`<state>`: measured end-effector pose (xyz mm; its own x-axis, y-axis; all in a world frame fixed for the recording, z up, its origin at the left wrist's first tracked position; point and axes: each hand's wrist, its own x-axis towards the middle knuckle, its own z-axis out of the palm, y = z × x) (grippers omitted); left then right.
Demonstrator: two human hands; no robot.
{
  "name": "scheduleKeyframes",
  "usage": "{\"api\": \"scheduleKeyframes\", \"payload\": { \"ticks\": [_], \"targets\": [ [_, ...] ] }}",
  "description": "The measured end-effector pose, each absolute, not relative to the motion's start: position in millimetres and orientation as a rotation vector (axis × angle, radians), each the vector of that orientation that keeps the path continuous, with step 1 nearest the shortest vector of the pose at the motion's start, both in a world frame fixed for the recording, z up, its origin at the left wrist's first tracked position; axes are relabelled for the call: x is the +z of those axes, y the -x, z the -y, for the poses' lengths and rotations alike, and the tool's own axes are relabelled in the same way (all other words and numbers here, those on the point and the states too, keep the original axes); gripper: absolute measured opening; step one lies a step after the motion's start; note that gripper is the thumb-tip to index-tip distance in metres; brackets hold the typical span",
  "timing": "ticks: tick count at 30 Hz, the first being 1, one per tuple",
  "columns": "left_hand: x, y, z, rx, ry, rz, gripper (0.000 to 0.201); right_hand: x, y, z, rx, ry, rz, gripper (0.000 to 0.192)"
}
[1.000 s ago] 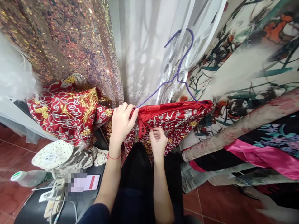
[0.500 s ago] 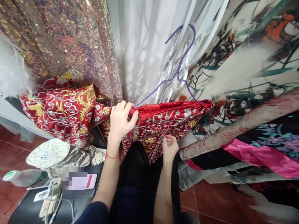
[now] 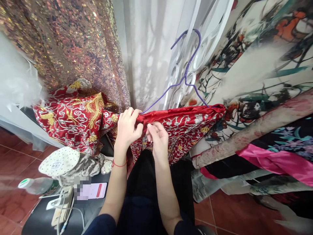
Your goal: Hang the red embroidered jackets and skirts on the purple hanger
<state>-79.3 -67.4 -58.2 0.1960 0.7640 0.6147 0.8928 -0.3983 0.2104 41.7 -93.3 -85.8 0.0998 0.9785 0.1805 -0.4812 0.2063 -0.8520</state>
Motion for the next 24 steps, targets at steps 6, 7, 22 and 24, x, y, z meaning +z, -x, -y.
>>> {"api": "scheduleKeyframes", "payload": {
  "ticks": [6, 7, 22, 24],
  "targets": [
    [-60, 79, 70, -1.063, 2.279, 1.567, 0.03, -81, -46, 93, 1.512, 0.567, 0.769, 0.034],
    [-60, 79, 70, -1.061, 2.273, 1.571, 0.03, -81, -46, 93, 1.512, 0.563, 0.764, 0.034],
    [-60, 79, 68, -0.95, 2.28, 1.569, 0.035, -81, -37, 81, 1.342, 0.706, 0.663, 0.031],
    [-61, 79, 68, -0.968, 2.286, 1.569, 0.035, -82, -38, 81, 1.395, 0.657, 0.663, 0.029]
  ]
}}
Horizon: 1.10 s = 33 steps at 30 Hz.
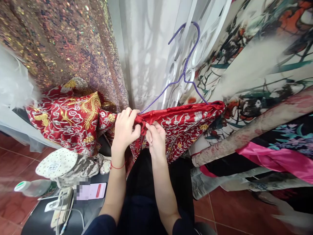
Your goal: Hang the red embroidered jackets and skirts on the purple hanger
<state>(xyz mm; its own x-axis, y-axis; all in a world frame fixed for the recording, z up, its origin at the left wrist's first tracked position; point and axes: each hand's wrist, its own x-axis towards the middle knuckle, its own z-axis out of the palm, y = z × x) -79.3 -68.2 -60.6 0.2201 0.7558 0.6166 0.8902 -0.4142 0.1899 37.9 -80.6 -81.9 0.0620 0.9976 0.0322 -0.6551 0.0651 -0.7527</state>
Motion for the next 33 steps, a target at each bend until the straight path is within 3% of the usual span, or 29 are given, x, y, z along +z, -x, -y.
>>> {"api": "scheduleKeyframes", "payload": {
  "ticks": [7, 13, 17, 22, 33],
  "targets": [
    [-63, 82, 71, -1.094, 2.352, 1.506, 0.03, -91, -50, 86, 1.687, 0.471, 0.757, 0.03],
    [-63, 79, 69, -1.079, 2.309, 1.561, 0.031, -103, -56, 87, 1.65, 0.55, 0.846, 0.028],
    [-62, 83, 63, -1.041, 2.346, 1.542, 0.036, -109, -54, 87, 1.44, 0.788, 0.934, 0.021],
    [-61, 88, 60, -0.98, 2.399, 1.524, 0.042, -118, -60, 89, 0.875, 1.093, 1.068, 0.02],
    [-66, 96, 50, -0.988, 2.422, 1.539, 0.057, -175, -138, 93, 0.614, 1.437, 1.126, 0.019]
  ]
}}
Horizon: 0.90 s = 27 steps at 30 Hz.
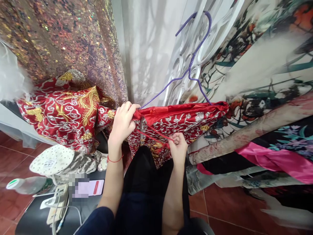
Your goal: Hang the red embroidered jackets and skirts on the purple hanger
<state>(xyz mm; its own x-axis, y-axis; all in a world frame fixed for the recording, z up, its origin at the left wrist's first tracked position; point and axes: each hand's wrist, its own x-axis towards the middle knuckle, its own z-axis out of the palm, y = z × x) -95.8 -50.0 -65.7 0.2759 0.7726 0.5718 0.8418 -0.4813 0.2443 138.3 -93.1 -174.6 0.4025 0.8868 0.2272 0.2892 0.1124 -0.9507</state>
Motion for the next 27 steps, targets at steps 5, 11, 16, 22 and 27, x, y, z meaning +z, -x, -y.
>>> {"api": "scheduleKeyframes", "payload": {
  "ticks": [5, 11, 16, 22, 27],
  "targets": [
    [-64, 88, 53, -1.056, 2.347, 1.545, 0.034, -177, -153, 98, 0.547, 1.513, 1.311, 0.026],
    [-63, 77, 55, -1.104, 2.213, 1.635, 0.025, -131, -102, 97, 0.609, 1.071, 1.544, 0.016],
    [-56, 70, 57, -1.157, 2.159, 1.702, 0.035, -108, -60, 87, 0.489, 1.068, 1.474, 0.01],
    [-50, 66, 62, -1.198, 2.172, 1.74, 0.045, -97, -35, 80, 0.565, 1.127, 1.261, 0.016],
    [-44, 68, 63, -1.2, 2.224, 1.751, 0.048, -87, -28, 84, 0.596, 1.201, 1.241, 0.014]
  ]
}}
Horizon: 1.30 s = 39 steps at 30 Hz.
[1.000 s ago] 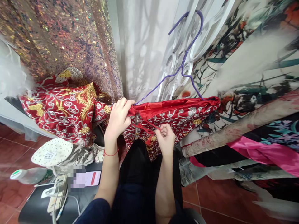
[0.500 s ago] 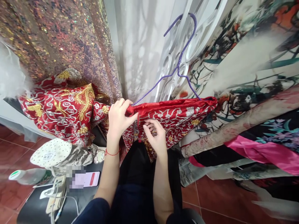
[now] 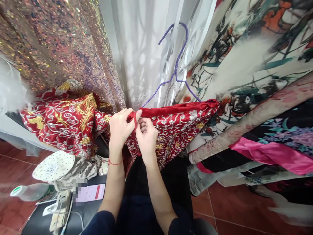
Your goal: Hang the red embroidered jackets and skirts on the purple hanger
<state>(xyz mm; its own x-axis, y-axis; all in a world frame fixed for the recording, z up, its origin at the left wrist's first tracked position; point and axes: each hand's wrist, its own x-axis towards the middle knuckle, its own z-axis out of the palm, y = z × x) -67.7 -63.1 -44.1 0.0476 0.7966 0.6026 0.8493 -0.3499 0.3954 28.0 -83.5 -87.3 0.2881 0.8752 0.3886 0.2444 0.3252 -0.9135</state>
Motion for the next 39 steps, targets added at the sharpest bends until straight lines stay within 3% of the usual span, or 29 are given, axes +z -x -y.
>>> {"api": "scheduleKeyframes", "payload": {
  "ticks": [5, 10, 14, 21, 33, 39],
  "targets": [
    [-21, 74, 51, -0.933, 2.391, 1.717, 0.057, -79, -28, 84, 0.623, 1.277, 1.327, 0.013],
    [-15, 79, 23, -0.772, 2.498, 1.521, 0.054, -84, -19, 70, 0.865, 1.028, 1.262, 0.023],
    [-28, 74, 11, -0.78, 2.343, 1.584, 0.058, -95, -10, 57, 1.159, 0.803, 1.052, 0.019],
    [-42, 63, 11, -0.832, 2.197, 1.589, 0.059, -110, -17, 58, 1.282, 0.783, 0.97, 0.018],
    [-47, 67, 7, -0.988, 2.162, 1.493, 0.059, -105, -23, 57, 1.346, 0.781, 0.985, 0.024],
    [-49, 66, -5, -1.098, 2.09, 1.545, 0.057, -149, -16, 55, 1.224, 1.117, 1.16, 0.036]
  ]
}}
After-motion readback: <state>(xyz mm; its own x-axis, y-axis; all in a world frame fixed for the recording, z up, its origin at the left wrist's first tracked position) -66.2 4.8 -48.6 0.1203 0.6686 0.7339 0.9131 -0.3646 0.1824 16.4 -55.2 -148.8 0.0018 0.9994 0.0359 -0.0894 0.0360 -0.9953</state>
